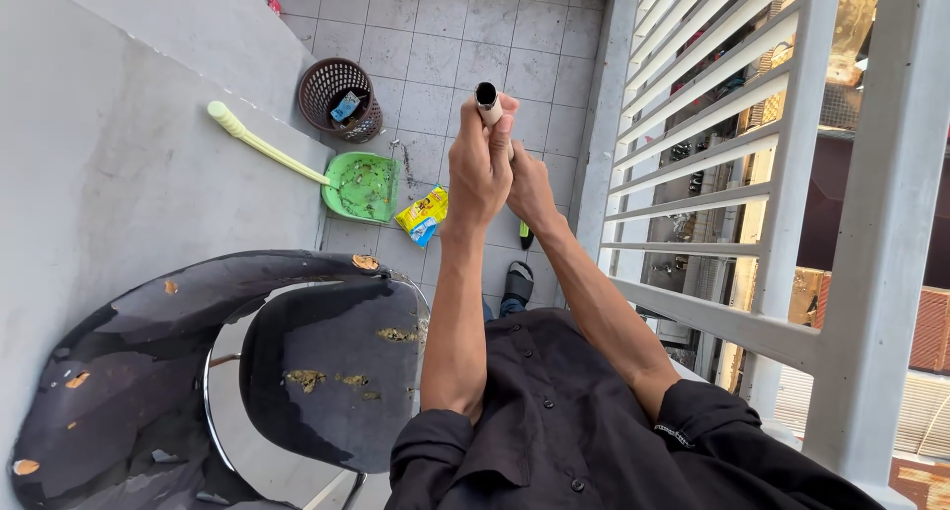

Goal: The person is assembling a broom handle by inserting a plastic component into a metal pipe.

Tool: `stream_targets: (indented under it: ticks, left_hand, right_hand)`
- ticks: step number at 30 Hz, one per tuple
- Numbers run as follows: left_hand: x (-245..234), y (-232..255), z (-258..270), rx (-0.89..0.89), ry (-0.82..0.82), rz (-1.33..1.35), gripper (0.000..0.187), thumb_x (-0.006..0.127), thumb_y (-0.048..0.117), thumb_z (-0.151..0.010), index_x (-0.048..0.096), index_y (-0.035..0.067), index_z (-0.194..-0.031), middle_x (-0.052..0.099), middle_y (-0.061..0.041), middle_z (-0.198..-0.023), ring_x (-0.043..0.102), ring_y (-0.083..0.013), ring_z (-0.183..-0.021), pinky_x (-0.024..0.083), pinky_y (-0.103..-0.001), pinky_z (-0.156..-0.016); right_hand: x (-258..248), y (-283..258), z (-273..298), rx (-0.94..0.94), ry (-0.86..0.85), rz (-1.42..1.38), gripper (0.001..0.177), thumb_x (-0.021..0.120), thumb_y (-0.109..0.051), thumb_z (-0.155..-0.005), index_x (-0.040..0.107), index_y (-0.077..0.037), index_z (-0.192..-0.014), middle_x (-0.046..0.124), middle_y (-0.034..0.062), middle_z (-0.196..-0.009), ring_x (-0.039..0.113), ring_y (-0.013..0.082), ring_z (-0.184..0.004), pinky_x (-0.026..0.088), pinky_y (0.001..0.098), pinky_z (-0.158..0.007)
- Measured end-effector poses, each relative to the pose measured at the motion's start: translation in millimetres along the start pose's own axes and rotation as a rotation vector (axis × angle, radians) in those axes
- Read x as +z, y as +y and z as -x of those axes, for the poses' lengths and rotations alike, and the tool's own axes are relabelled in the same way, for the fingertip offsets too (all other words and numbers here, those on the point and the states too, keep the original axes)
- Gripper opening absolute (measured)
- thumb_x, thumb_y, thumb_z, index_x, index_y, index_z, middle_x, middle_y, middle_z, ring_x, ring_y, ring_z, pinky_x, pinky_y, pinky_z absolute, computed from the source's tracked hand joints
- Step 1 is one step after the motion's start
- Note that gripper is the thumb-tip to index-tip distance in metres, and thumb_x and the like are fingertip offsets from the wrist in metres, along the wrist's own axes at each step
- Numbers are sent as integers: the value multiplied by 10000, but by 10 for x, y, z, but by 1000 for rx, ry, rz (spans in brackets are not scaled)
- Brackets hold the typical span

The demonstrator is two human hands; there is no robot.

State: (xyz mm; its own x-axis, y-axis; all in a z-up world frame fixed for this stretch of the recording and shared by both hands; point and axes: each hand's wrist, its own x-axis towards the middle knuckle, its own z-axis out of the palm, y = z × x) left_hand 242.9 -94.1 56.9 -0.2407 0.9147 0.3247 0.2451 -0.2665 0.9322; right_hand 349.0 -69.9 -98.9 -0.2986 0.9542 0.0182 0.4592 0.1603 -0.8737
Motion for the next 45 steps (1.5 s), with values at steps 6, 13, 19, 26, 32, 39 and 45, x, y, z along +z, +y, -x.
stream_targets:
  ticks: [6,13,19,26,32,39,45]
  left_hand:
    - [-115,138,12,-14,14,-51,271,436,298,-1165,513,55,-1257,682,-99,-1170,740,-297,-1111,609,-405,-922]
    - [-355,125,-49,-18,-16,-75,283,452,302,-1147,515,56,-1271,701,-106,-1150,744,-293,-1075,603,-399,-912]
    - [-523,65,-77,2,-31,-70,283,445,303,-1156,522,62,-1281,716,-106,-1161,754,-298,-1124,620,-398,-937]
    - [-730,10,-88,35,-34,-89,297,449,314,-1149,535,74,-1303,728,-98,-1187,750,-299,-1148,636,-393,-943]
    - [-907,-17,-116,42,-42,-33,270,452,289,-1153,536,61,-1273,725,-94,-1165,759,-288,-1134,641,-391,-934]
    - [-1107,-98,-120,49,-40,-1,235,441,259,-1162,507,53,-1253,703,-90,-1161,750,-270,-1122,632,-389,-954]
    - [-1249,-202,-87,34,-67,60,244,429,249,-1163,478,42,-1282,693,-94,-1189,739,-275,-1150,627,-391,-998]
  right_hand:
    - [113,-46,-3,-34,0,-42,243,693,-215,-951,577,-45,-1080,729,193,-908,709,411,-821,541,472,-695]
    - [266,-401,-58,17,-29,-120,388,660,-222,-950,555,-79,-1295,741,166,-891,722,393,-787,537,466,-664]
    - [477,-435,-102,-65,-12,-84,476,674,-214,-942,523,-77,-1372,733,164,-951,716,393,-814,544,461,-669]
    - [663,-586,-127,9,-33,-171,454,669,-251,-951,536,-83,-1351,744,128,-939,756,318,-847,571,432,-685]
    - [686,-777,-144,59,-32,-74,365,647,-236,-972,547,-67,-1279,737,153,-953,733,352,-837,557,447,-681]
    - [798,-817,-119,60,7,-39,193,632,-192,-998,555,-30,-1071,721,184,-898,714,371,-801,535,463,-682]
    - [918,-818,-53,9,49,17,176,647,-150,-987,542,-11,-1006,699,188,-916,677,402,-788,498,498,-648]
